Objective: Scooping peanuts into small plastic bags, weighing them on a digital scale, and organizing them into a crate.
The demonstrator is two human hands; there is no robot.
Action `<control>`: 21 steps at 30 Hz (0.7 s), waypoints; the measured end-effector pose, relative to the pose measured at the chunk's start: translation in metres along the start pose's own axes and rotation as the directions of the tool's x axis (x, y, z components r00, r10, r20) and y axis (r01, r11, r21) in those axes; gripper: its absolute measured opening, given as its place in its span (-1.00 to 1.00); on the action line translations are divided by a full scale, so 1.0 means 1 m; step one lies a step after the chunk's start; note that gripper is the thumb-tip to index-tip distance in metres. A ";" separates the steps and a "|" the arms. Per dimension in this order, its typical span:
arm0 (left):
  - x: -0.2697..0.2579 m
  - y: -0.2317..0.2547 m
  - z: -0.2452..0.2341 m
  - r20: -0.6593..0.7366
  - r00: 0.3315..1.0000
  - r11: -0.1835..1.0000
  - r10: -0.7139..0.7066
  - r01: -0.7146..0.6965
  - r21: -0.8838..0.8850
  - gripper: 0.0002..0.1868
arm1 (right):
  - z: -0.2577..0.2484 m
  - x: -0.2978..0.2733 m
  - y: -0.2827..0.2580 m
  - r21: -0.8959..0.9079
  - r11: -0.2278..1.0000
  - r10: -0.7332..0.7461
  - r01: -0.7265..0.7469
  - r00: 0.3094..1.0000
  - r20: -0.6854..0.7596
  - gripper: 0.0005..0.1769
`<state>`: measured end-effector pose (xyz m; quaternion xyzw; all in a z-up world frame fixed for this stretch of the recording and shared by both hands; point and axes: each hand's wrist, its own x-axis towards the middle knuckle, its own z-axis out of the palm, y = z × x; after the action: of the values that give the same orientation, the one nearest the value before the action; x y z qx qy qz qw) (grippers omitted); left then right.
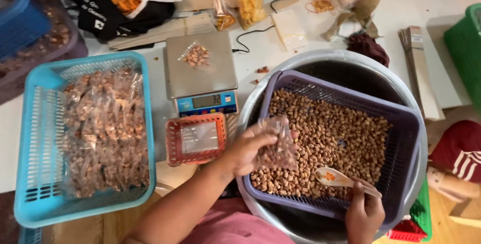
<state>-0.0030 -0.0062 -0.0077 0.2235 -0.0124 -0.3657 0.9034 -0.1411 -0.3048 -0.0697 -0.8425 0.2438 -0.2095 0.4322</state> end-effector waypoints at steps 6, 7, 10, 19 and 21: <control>0.012 -0.012 0.012 -0.126 0.983 0.985 -0.136 0.147 0.086 -0.61 | -0.003 -0.002 -0.012 -0.040 0.998 0.047 -0.047 0.999 0.000 -0.79; 0.014 -0.017 0.005 -0.127 0.982 0.985 -0.138 0.149 0.085 -0.61 | -0.003 -0.002 -0.012 -0.041 0.998 0.049 -0.049 0.999 0.000 -0.79; 0.015 -0.027 -0.005 -0.116 0.959 0.963 -0.258 0.265 0.048 -0.57 | -0.003 -0.002 -0.007 -0.014 0.998 0.057 -0.056 0.998 0.009 -0.80; -0.013 0.061 -0.083 0.062 0.398 0.082 0.915 -0.336 0.938 -0.69 | 0.004 -0.003 -0.005 0.039 0.999 0.016 -0.015 0.999 -0.028 -0.82; -0.017 0.097 -0.120 0.360 0.465 -0.425 0.809 0.040 0.904 -0.78 | 0.005 -0.004 -0.013 -0.002 0.999 0.052 -0.052 0.998 -0.022 -0.78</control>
<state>0.0703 0.1139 -0.0732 0.8595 -0.1040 0.2957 0.4037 -0.1384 -0.2926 -0.0627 -0.8341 0.2705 -0.2073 0.4338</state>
